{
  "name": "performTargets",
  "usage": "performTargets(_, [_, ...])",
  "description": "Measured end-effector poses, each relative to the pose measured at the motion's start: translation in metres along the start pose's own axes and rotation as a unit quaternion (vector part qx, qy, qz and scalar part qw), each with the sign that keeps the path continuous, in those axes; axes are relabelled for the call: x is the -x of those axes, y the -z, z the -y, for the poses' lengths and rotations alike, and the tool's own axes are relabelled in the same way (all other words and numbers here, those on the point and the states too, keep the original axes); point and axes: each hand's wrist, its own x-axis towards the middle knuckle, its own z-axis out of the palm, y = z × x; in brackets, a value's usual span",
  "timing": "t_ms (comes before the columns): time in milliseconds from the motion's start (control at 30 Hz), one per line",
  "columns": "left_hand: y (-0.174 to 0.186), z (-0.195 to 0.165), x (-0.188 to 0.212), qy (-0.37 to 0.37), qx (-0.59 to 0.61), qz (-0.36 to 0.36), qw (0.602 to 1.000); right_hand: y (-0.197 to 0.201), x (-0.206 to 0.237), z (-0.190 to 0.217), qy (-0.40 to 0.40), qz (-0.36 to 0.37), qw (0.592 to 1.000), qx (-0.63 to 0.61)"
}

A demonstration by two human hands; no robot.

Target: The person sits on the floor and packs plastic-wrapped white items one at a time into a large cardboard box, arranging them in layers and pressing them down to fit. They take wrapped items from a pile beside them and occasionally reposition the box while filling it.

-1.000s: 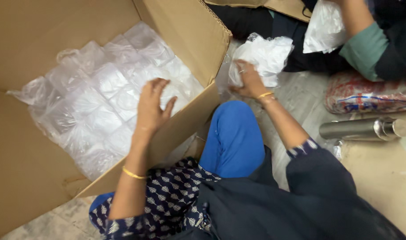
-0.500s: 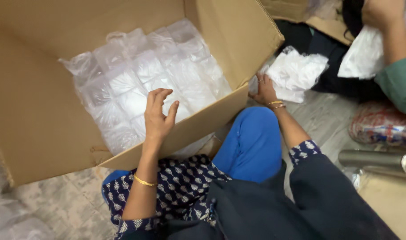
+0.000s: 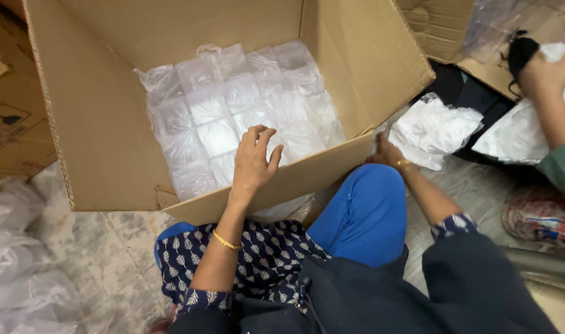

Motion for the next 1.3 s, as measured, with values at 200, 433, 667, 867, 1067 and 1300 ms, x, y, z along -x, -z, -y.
performTargets(200, [0.004, 0.0, -0.001, -0.01, 0.014, -0.017, 1.0, 0.06, 0.038, -0.004, 0.077, -0.42, 0.888, -0.17])
performTargets(433, [0.002, 0.003, 0.0, -0.003, 0.033, -0.03, 0.999, 0.163, 0.159, 0.123, 0.376, -0.547, 0.74, -0.109])
performTargets(667, [-0.001, 0.007, 0.0, -0.019, 0.033, -0.049, 0.998, 0.111, -0.027, 0.306, 0.437, -0.408, 0.767, 0.233])
performTargets(867, [0.003, 0.011, 0.001, -0.013, 0.063, -0.055, 0.996, 0.029, -0.122, 0.324, 0.373, -0.136, 0.889, 0.227])
performTargets(1067, [0.01, 0.009, 0.002, -0.011, 0.097, -0.04, 0.994, 0.038, -0.147, 0.317, 0.367, -0.161, 0.91, 0.11])
performTargets(1300, [0.014, 0.008, 0.005, 0.002, 0.112, -0.072, 0.991, 0.02, -0.107, 0.346, 0.277, 0.009, 0.948, 0.155])
